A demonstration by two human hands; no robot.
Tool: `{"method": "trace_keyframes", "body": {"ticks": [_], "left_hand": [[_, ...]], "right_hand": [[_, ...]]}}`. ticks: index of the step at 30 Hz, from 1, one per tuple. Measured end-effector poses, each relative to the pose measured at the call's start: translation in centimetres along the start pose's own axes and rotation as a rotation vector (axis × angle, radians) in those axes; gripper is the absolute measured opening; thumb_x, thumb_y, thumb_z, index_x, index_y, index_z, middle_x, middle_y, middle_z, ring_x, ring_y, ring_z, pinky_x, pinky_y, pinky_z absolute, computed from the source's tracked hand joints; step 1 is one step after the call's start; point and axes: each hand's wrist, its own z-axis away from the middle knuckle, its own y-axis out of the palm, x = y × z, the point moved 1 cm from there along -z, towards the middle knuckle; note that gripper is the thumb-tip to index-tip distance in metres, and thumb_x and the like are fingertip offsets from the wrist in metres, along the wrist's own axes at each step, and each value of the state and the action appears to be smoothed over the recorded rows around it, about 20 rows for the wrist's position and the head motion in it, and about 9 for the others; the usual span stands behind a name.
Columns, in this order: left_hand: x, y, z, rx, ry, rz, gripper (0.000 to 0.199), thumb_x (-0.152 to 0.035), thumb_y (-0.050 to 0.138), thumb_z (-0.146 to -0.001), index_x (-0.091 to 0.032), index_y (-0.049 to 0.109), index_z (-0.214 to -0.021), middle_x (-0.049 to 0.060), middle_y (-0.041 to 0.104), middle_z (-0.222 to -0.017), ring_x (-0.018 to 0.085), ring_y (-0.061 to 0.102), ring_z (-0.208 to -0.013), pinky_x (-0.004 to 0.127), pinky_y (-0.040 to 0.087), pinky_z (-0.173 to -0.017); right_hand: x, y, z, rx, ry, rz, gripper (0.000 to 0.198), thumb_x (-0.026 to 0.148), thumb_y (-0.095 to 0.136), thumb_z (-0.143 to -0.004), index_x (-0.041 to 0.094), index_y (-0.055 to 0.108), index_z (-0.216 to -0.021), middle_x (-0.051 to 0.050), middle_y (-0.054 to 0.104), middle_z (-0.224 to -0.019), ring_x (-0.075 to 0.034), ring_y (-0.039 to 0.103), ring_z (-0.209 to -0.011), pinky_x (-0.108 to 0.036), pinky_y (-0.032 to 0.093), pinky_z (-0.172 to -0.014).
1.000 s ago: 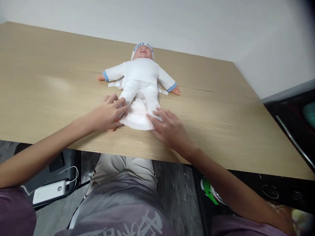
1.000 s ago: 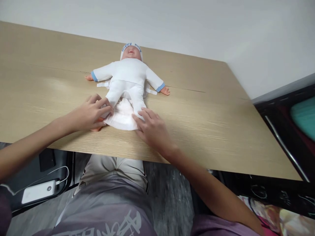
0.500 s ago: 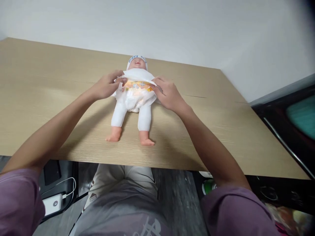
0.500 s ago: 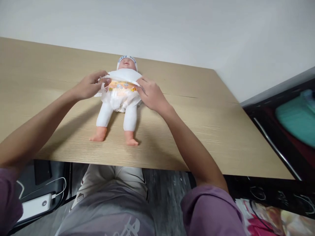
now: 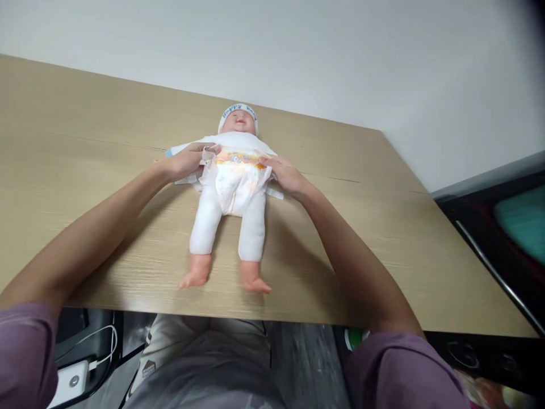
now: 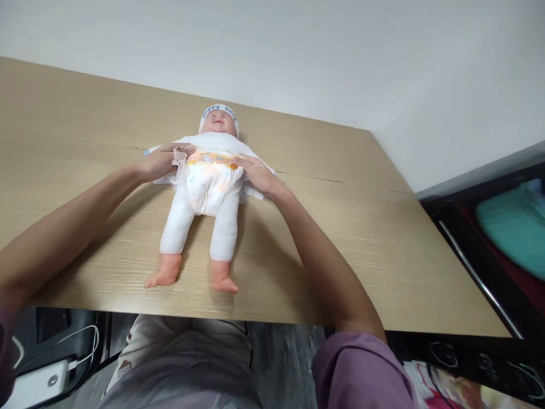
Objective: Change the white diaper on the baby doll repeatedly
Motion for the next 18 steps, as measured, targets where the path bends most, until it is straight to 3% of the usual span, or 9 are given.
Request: {"method": "trace_keyframes", "body": {"ticks": [3, 6, 10, 15, 18], "left_hand": [[0.4, -0.2, -0.2, -0.012, -0.022, 0.073, 0.047, -0.067, 0.086, -0.092, -0.021, 0.075, -0.094, 0.009, 0.079, -0.102, 0.027, 0.075, -0.103, 0.042, 0.06, -0.09], [0.8, -0.4, -0.3, 0.024, -0.052, 0.129, 0.044, -0.064, 0.087, -0.093, -0.021, 0.078, -0.093, 0.01, 0.081, -0.104, 0.025, 0.077, -0.098, 0.04, 0.062, -0.089], [0.9, -0.6, -0.1, 0.05, -0.057, 0.121, 0.047, -0.069, 0.082, -0.097, -0.022, 0.082, -0.098, 0.01, 0.083, -0.109, 0.025, 0.079, -0.103, 0.043, 0.064, -0.096], [0.7, -0.3, 0.1, -0.007, -0.064, 0.11, 0.053, -0.073, 0.086, -0.093, -0.021, 0.08, -0.096, 0.009, 0.083, -0.106, 0.025, 0.078, -0.102, 0.043, 0.064, -0.095], [0.5, -0.1, 0.2, 0.046, -0.04, 0.113, 0.058, -0.077, 0.086, -0.092, -0.02, 0.08, -0.102, 0.007, 0.084, -0.108, 0.024, 0.075, -0.108, 0.045, 0.061, -0.1]], "right_hand": [[-0.3, -0.2, 0.0, -0.009, 0.046, 0.035, 0.065, 0.088, 0.075, -0.09, 0.027, 0.081, -0.112, -0.009, 0.086, -0.133, -0.036, 0.076, -0.131, -0.054, 0.062, -0.117], [-0.6, -0.6, -0.4, -0.037, 0.004, 0.091, 0.068, 0.092, 0.07, -0.092, 0.026, 0.075, -0.107, -0.01, 0.085, -0.124, -0.033, 0.078, -0.12, -0.051, 0.066, -0.108], [0.9, -1.6, 0.4, -0.084, -0.057, 0.26, 0.058, 0.081, 0.064, -0.104, 0.026, 0.073, -0.117, -0.008, 0.083, -0.112, -0.029, 0.079, -0.106, -0.047, 0.068, -0.098], [6.5, -0.3, 3.5, -0.252, -0.383, 0.562, 0.042, 0.053, 0.06, -0.116, 0.023, 0.072, -0.143, -0.014, 0.079, -0.146, -0.032, 0.073, -0.139, -0.055, 0.057, -0.126], [7.8, 2.6, 4.5, -0.082, -0.536, 0.644, 0.048, 0.049, 0.056, -0.119, 0.025, 0.067, -0.159, -0.013, 0.071, -0.163, -0.034, 0.062, -0.157, -0.06, 0.045, -0.139]]}}
